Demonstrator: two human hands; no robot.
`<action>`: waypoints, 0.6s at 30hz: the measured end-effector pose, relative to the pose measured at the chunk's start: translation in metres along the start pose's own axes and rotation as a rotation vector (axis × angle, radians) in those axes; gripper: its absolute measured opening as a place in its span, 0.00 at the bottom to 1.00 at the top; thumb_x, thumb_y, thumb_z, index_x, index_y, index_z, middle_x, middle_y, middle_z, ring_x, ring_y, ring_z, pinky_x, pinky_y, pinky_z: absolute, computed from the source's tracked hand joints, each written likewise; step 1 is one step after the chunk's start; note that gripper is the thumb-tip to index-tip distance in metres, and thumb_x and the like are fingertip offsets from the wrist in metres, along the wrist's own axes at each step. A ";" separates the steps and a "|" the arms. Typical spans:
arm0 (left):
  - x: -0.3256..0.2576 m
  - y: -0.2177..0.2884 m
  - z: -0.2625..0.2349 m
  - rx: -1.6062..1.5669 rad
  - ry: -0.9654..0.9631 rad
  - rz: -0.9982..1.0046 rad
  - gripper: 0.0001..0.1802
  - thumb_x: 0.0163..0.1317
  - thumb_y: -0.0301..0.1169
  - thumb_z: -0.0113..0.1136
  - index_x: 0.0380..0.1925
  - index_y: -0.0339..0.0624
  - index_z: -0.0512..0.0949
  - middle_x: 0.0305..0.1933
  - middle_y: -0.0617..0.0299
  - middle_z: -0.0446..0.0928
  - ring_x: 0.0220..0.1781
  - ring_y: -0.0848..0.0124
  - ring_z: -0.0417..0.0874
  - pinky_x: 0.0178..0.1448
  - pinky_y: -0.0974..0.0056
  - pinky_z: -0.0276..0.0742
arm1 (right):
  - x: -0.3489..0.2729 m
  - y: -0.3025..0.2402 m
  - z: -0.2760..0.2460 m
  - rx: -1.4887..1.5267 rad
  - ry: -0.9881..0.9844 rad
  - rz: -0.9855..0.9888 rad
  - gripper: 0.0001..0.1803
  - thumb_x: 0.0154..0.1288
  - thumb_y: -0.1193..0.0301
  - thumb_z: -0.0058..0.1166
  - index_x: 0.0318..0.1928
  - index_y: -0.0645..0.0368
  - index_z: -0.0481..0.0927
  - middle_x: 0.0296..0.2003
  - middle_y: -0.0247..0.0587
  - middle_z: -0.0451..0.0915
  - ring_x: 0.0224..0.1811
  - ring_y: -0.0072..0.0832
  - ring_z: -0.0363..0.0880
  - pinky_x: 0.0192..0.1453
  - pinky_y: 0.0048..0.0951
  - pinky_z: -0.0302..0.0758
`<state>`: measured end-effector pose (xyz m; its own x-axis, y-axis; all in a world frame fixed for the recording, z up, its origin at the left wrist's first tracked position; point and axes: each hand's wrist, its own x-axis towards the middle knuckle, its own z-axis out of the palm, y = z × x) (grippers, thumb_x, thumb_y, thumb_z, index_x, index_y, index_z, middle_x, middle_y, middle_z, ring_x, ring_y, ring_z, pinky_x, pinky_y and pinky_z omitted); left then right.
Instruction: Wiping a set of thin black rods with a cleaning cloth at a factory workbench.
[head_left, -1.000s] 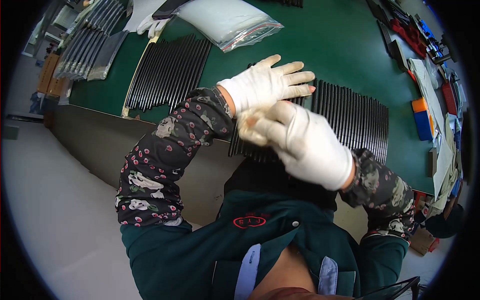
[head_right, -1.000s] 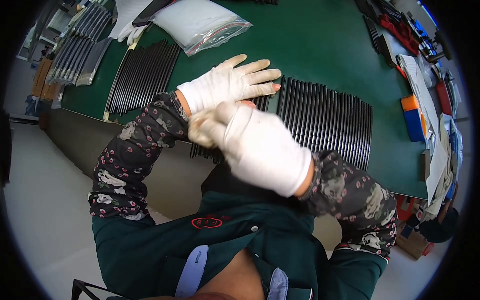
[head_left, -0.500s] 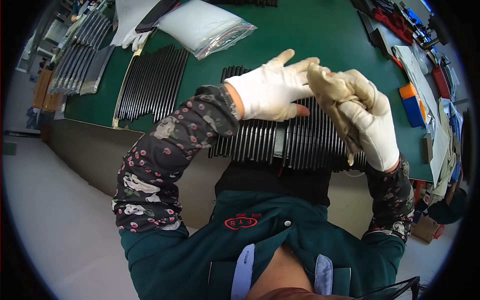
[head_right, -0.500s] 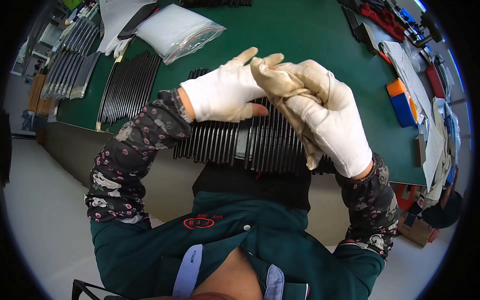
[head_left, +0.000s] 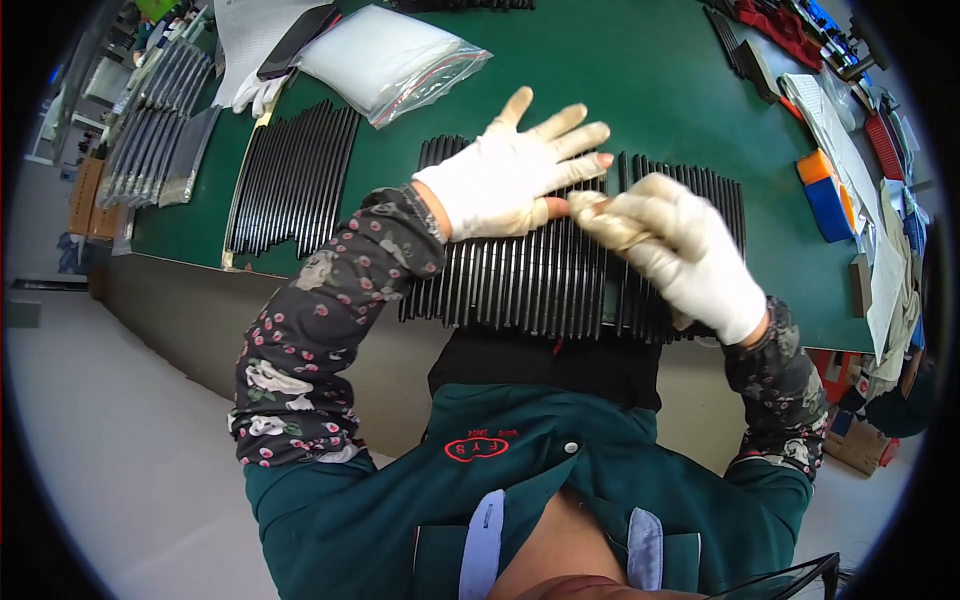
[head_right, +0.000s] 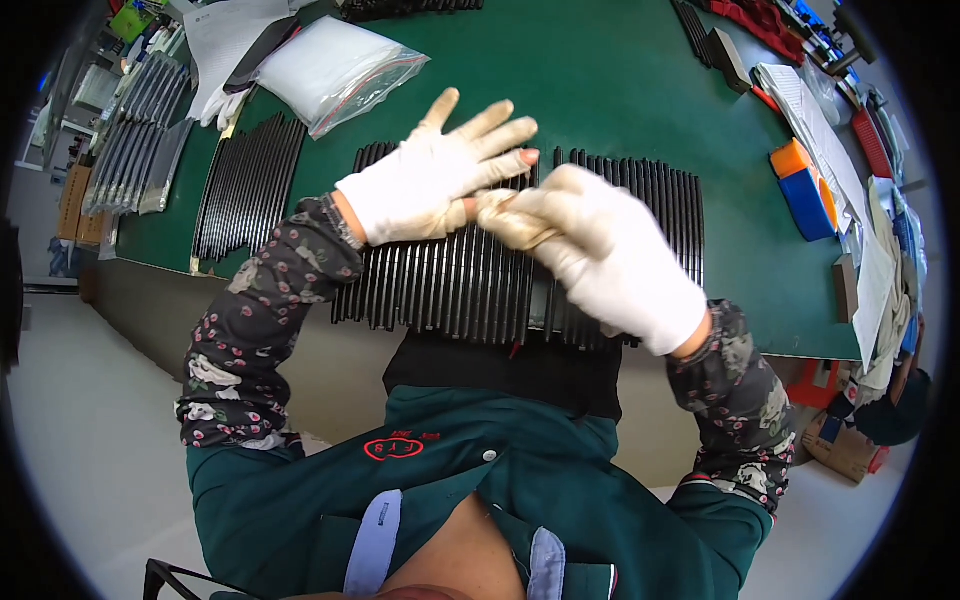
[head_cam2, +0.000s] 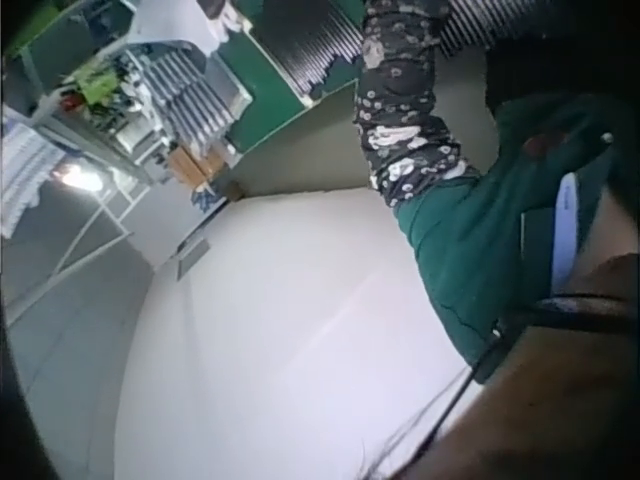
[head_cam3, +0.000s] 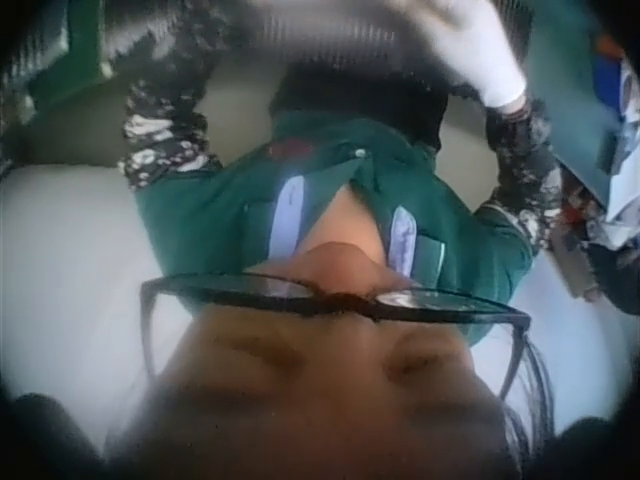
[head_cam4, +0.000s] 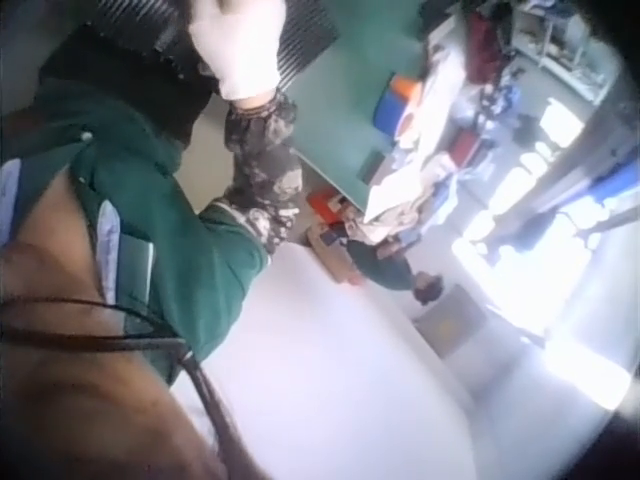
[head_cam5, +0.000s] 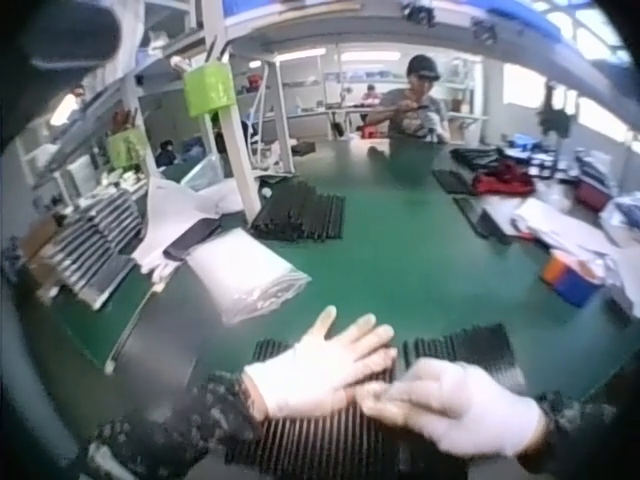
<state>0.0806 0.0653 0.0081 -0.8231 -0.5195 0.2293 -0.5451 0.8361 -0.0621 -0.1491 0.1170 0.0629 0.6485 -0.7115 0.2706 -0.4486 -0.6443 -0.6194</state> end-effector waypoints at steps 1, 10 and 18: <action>-0.001 0.001 0.006 -0.025 -0.044 -0.002 0.33 0.66 0.48 0.51 0.68 0.49 0.64 0.75 0.55 0.58 0.77 0.58 0.58 0.75 0.35 0.49 | 0.002 0.000 0.012 -0.090 0.018 -0.105 0.12 0.58 0.75 0.58 0.45 0.58 0.80 0.37 0.42 0.77 0.39 0.42 0.79 0.41 0.36 0.78; 0.000 0.000 0.006 -0.103 -0.066 -0.035 0.32 0.62 0.42 0.59 0.67 0.53 0.66 0.75 0.59 0.58 0.76 0.61 0.60 0.75 0.39 0.53 | -0.007 -0.048 0.028 0.070 -0.421 -0.310 0.13 0.58 0.74 0.51 0.45 0.55 0.78 0.35 0.39 0.76 0.34 0.39 0.80 0.36 0.36 0.79; 0.003 0.004 0.003 -0.107 -0.067 -0.045 0.32 0.62 0.40 0.61 0.67 0.54 0.66 0.75 0.61 0.58 0.75 0.61 0.60 0.75 0.41 0.54 | -0.007 -0.043 0.051 0.096 -0.553 -0.375 0.08 0.61 0.71 0.51 0.41 0.53 0.78 0.37 0.39 0.77 0.36 0.37 0.81 0.37 0.36 0.79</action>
<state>0.0760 0.0665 0.0056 -0.8092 -0.5642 0.1637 -0.5642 0.8241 0.0513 -0.1026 0.1645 0.0499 0.9805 -0.1802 0.0791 -0.0916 -0.7737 -0.6269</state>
